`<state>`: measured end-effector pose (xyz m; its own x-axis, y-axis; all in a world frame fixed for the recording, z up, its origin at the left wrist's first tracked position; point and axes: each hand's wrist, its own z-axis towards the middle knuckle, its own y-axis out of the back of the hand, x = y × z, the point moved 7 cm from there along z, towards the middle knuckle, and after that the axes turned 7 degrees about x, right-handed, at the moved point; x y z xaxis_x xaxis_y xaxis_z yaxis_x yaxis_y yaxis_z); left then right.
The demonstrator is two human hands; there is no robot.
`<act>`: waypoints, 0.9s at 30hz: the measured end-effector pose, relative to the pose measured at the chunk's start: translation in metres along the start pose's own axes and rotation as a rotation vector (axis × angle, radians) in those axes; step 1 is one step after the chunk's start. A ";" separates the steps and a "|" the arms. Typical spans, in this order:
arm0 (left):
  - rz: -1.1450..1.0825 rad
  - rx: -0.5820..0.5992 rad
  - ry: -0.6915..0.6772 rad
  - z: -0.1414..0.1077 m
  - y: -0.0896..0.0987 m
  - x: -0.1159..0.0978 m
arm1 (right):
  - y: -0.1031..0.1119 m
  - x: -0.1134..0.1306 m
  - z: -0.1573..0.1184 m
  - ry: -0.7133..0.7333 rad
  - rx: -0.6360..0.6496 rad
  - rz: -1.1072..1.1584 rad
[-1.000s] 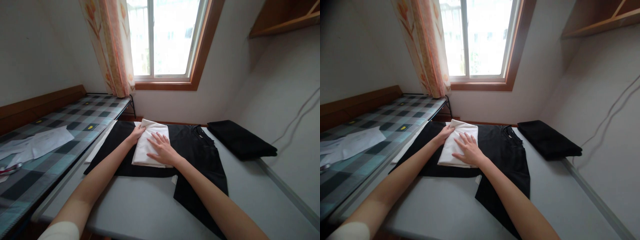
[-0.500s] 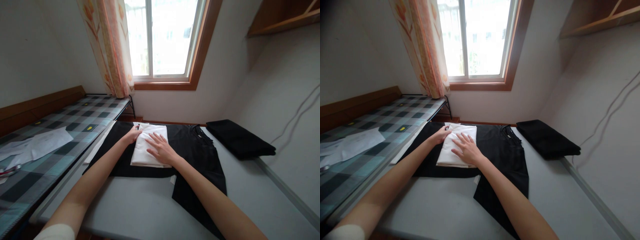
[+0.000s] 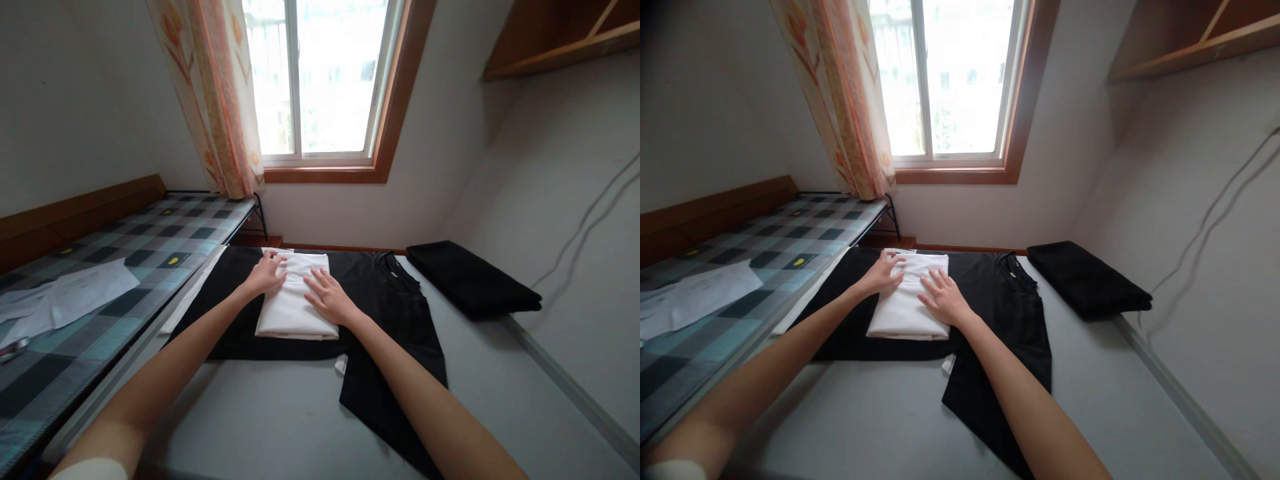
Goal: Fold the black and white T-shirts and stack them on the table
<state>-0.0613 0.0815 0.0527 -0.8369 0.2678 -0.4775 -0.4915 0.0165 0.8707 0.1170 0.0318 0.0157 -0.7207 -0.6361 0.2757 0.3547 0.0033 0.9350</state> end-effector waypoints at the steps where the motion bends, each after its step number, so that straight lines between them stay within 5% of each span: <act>1: 0.054 -0.007 -0.088 0.003 -0.006 -0.011 | 0.000 0.001 0.000 -0.001 0.000 -0.012; 4: 0.156 0.042 -0.260 0.010 -0.032 -0.034 | 0.000 0.001 -0.001 -0.002 0.001 -0.018; 7: 0.225 0.106 -0.249 0.022 -0.050 -0.034 | 0.001 0.000 -0.001 -0.026 0.002 0.018; 11: 0.241 0.092 -0.145 0.039 -0.046 -0.017 | 0.014 -0.002 -0.001 -0.101 -0.057 0.116; 15: 0.194 0.052 -0.100 0.051 -0.035 0.000 | 0.039 -0.025 -0.009 -0.447 -0.137 0.233; 18: 0.153 0.026 -0.144 0.057 -0.030 0.011 | 0.037 -0.032 -0.014 -0.588 0.114 0.467; 22: 0.109 0.015 -0.204 0.065 -0.030 0.020 | 0.025 -0.011 -0.021 -0.467 0.490 0.707; 25: 0.055 0.032 -0.204 0.068 -0.026 0.024 | 0.023 0.002 -0.024 -0.357 0.606 0.763; 27: 0.008 0.050 -0.159 0.068 -0.020 0.026 | 0.031 -0.001 -0.022 -0.305 0.571 0.807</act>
<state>-0.0568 0.1536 0.0308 -0.7900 0.4168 -0.4497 -0.4693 0.0610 0.8809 0.1422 0.0155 0.0394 -0.5426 -0.0599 0.8378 0.5212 0.7582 0.3918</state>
